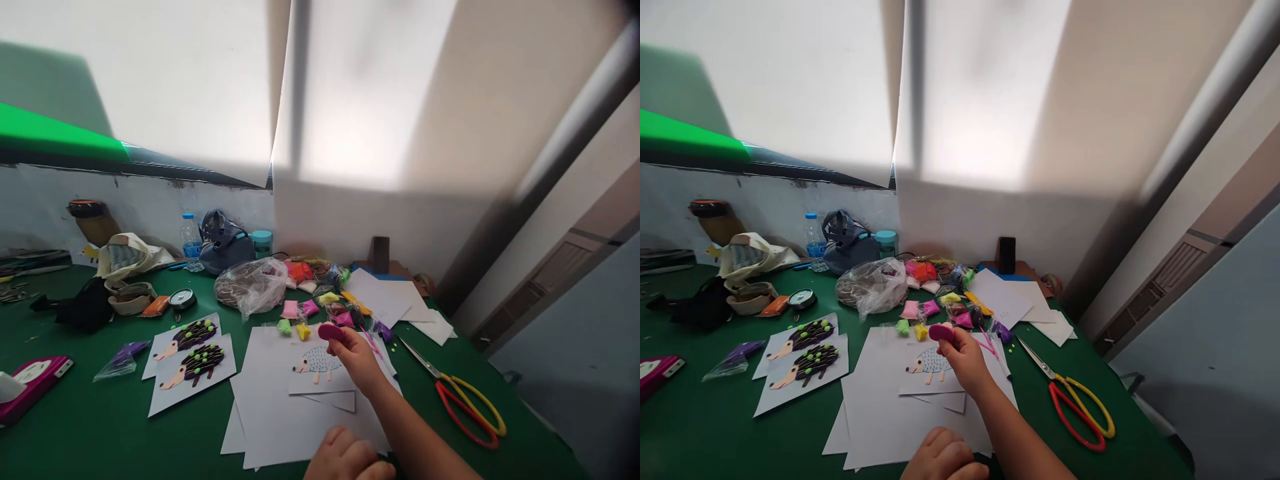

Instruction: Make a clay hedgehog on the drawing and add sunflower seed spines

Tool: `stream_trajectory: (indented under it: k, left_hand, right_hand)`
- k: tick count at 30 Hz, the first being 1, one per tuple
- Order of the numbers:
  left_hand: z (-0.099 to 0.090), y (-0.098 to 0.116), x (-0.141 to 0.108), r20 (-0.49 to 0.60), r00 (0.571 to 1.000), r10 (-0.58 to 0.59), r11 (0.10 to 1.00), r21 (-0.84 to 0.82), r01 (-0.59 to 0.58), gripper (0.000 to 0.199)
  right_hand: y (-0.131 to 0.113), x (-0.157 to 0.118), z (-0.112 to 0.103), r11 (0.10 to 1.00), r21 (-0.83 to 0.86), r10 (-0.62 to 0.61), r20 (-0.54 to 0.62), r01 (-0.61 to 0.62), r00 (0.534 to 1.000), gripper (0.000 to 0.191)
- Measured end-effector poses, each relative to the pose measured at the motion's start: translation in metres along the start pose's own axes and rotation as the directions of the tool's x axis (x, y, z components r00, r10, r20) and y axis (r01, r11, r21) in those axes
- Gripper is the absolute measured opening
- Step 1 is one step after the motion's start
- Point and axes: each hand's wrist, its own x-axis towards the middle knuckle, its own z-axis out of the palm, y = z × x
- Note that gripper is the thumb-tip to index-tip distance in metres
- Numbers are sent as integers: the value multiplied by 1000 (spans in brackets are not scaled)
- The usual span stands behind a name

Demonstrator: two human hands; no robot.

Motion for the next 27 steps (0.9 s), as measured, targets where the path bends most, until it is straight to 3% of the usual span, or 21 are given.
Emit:
stream_trajectory:
  k: [2, 4, 6, 8, 10, 12, 16, 18, 24, 27]
  left_hand:
    - [-28, -7, 15, 20, 1000, 19, 999, 28, -20, 37]
    - [-54, -16, 31, 38, 999, -35, 999, 24, 34, 35]
    - [-76, -30, 45, -32, 980, -195, 980, 34, 196, 33]
    - [-92, -50, 56, -133, 933, -335, 940, 17, 340, 30]
    - [-101, -71, 62, -260, 858, -442, 894, -49, 445, 28]
    - [-103, -88, 65, -279, 772, -571, 820, -148, 553, 37]
    - [-94, -103, 60, -38, 702, -711, 643, -440, 627, 28]
    - [-89, -103, 57, 10, 665, -746, 577, -489, 654, 23]
    - [-88, -103, 51, 50, 649, -759, 547, -490, 678, 25]
    - [-90, -104, 51, 47, 681, -731, 578, -488, 654, 29]
  right_hand:
    - [5, 7, 6, 999, 32, -7, -2, 7, 1000, 28]
    - [9, 14, 12, 998, 52, -20, 3, 20, 1000, 26]
    - [12, 18, 17, 998, 56, -32, 7, 31, 999, 24]
    - [14, 19, 19, 998, 57, -42, 25, 40, 999, 23]
    - [16, 17, 19, 998, 37, -53, 61, 51, 997, 23]
    - [18, 13, 17, 997, -29, -64, 94, 67, 993, 22]
    - [19, 4, 11, 963, -251, -77, 106, 101, 991, 11]
    - [17, 0, 9, 932, -337, -95, 118, 130, 988, 7]
    - [15, -3, 7, 897, -385, -159, 176, 216, 971, 10]
    - [17, -2, 7, 875, -414, -184, 193, 250, 964, 17]
